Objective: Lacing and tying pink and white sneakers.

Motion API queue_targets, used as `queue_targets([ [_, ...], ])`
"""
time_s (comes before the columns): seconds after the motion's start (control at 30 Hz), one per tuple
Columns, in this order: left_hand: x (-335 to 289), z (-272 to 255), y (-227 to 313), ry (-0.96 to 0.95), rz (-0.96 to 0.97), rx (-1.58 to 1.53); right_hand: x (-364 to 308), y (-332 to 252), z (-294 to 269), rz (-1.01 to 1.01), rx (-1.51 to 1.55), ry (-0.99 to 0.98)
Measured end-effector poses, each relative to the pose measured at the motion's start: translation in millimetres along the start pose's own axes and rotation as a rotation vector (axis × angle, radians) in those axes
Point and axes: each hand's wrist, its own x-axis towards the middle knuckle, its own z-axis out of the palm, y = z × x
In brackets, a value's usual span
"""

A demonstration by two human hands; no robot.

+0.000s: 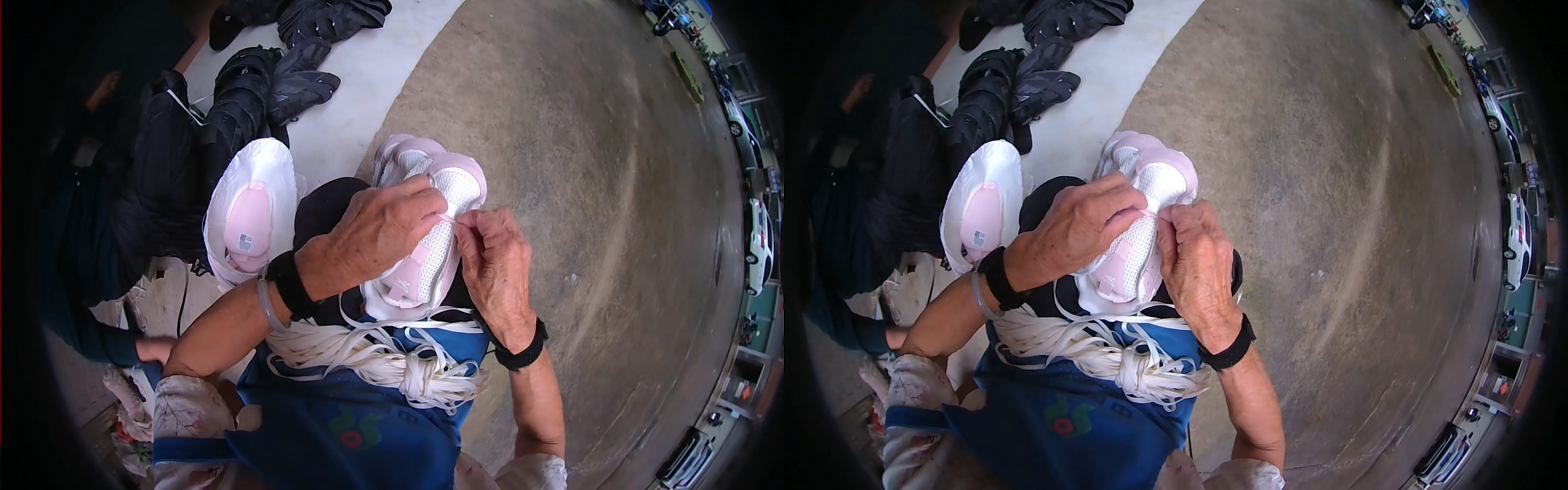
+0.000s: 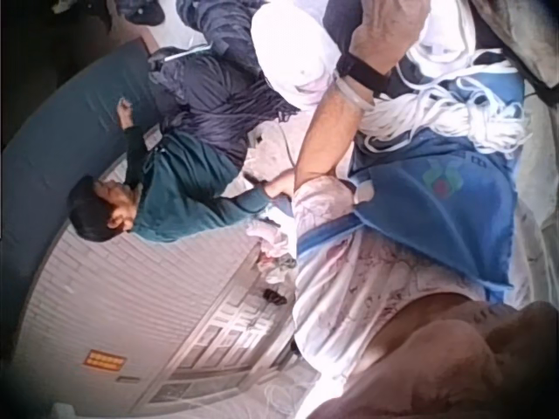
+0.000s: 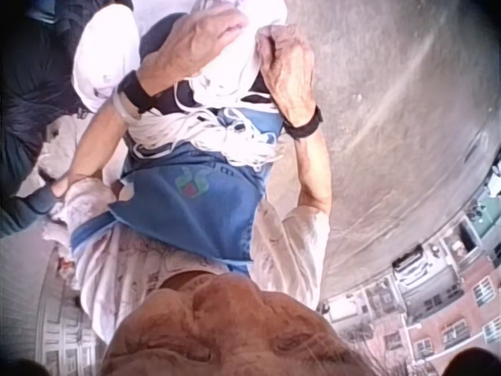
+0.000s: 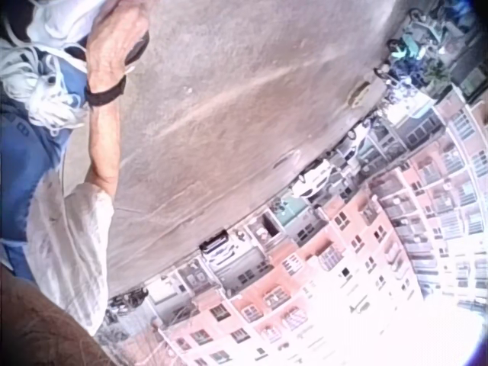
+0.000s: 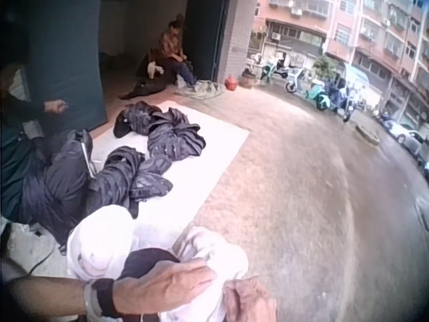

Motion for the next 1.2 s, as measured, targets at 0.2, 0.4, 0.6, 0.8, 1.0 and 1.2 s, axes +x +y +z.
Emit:
queue_targets([
  [0.2, -0.7, 0.0, -1.2, -0.030, -0.008, 0.014, -0.2, 1.8, 2.9, -0.068, -0.042, -0.004],
  [0.4, 1.2, -0.1, -2.0, -0.003, 0.041, 0.048, 1.9, 2.9, 5.7, -0.081, -0.056, 0.016],
  [0.6, 2.7, -1.4, -1.9, -0.011, 0.061, 0.060, 4.1, 9.9, 6.5, -0.080, -0.023, -0.002],
  [0.8, 1.1, -1.4, -3.3, -0.012, 0.046, 0.026, 2.9, -0.9, 9.3, -0.054, -0.092, 0.032],
  [1.0, -3.2, 6.9, -6.3, 0.075, -0.026, -0.079, 7.7, 3.7, 3.9, -0.046, 0.055, -0.042],
  [1.2, -4.2, 5.5, -4.5, -0.009, -0.250, -0.179, 14.5, 23.5, 3.3, 0.213, 0.472, -0.205],
])
